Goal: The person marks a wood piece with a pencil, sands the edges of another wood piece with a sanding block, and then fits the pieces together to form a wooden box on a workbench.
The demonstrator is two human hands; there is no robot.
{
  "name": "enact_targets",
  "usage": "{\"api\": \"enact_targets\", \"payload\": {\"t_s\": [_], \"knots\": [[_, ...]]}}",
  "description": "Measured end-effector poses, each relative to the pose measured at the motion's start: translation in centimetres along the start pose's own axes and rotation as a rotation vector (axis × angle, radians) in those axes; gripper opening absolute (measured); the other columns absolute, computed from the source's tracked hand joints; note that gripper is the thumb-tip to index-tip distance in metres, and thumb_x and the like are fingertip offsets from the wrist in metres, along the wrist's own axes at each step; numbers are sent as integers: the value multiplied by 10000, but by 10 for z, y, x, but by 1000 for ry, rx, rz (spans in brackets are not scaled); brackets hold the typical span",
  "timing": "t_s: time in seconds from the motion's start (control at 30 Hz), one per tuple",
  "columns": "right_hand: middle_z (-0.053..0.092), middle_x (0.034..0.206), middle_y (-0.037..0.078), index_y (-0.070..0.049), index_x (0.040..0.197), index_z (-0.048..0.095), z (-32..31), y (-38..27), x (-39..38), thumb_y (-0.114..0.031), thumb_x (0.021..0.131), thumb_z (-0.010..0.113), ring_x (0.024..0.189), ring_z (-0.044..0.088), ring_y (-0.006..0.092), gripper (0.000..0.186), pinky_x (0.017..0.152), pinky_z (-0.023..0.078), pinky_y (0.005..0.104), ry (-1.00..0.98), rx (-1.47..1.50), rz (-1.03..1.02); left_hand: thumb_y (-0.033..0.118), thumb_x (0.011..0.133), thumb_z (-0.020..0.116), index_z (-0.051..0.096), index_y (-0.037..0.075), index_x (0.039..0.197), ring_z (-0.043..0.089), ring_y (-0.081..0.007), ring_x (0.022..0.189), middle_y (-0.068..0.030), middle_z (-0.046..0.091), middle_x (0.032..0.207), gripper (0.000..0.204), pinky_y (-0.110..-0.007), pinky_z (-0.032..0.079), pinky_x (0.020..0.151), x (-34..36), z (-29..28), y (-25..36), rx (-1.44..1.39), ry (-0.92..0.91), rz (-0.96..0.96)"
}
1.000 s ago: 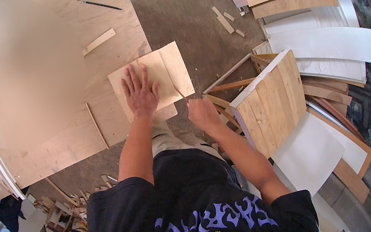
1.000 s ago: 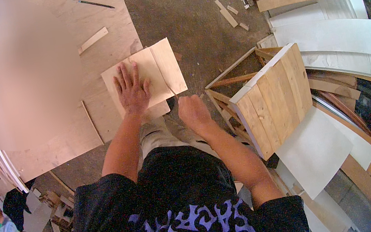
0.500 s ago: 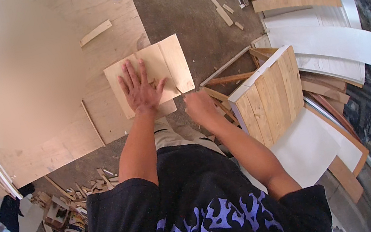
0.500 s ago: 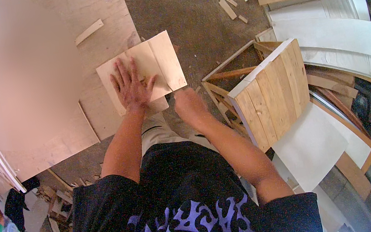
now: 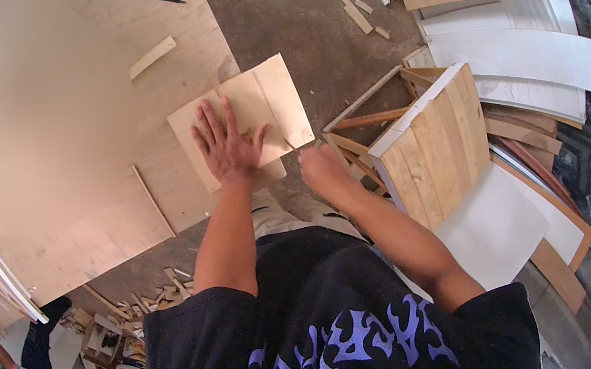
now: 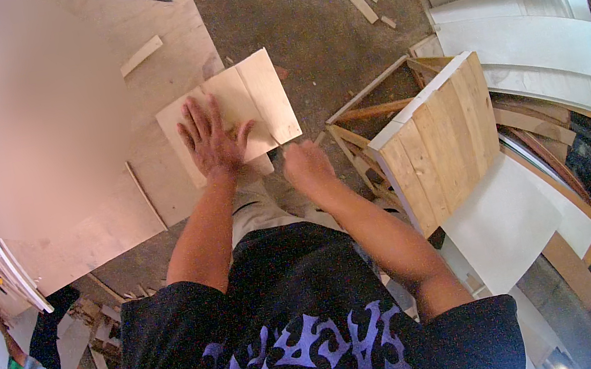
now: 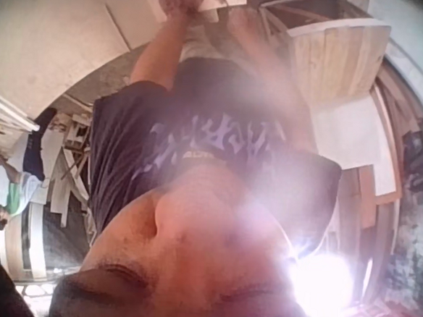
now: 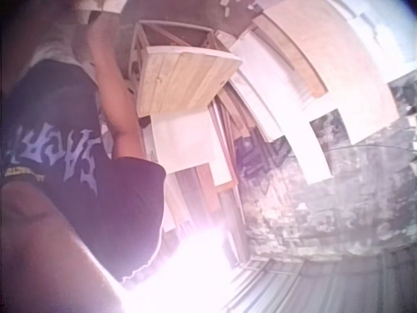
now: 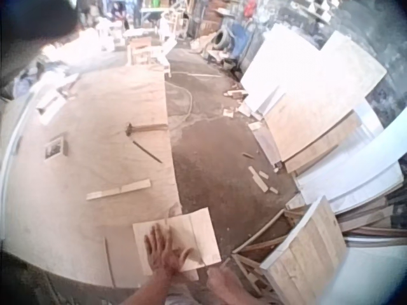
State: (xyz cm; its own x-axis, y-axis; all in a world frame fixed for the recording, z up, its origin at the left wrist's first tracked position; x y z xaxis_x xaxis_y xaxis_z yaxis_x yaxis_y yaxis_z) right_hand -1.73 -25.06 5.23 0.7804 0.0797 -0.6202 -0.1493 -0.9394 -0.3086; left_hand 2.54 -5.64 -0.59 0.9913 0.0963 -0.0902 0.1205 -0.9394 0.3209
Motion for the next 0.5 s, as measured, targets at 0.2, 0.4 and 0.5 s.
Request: {"api": "enact_targets", "payload": {"t_s": [0.2,0.4,0.5], "knots": [[694,982,364,73,1002,731,-7,-4,1,-143,959,543,956,705,515,290,873,567,588,-78,-23,-46,798,903,552,191,232,1712,58,-328,1648,-173,77,1779,1051,-547,21,1318,-4,-1,2,-18,-44,-25],[703,959,353,71,970,749,2,-12,18,-122,955,545,922,714,509,281,871,575,577,2,-29,-15,782,902,570,204,228,1710,56,-329,1649,-174,86,1778,1045,-548,23,1318,0,-5,7,-15,-59,-33],[702,962,346,67,1009,752,-3,-3,-5,-120,950,552,919,716,501,280,866,581,568,-111,-98,-39,779,889,598,239,227,1702,89,-331,1645,-173,109,1775,1046,-557,53,1315,-3,-4,4,-37,-30,-30]]}}
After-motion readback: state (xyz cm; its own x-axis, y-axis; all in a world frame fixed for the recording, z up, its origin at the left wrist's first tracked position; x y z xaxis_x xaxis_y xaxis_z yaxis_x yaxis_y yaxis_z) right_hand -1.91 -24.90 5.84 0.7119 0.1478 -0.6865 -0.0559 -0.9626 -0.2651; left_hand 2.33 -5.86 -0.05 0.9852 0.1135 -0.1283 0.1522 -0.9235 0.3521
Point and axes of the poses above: each hand's wrist, its own x-axis towards the middle knuckle, its own z-axis out of the palm, y = z × x, the point moved 3 cm from there along x, towards the middle knuckle
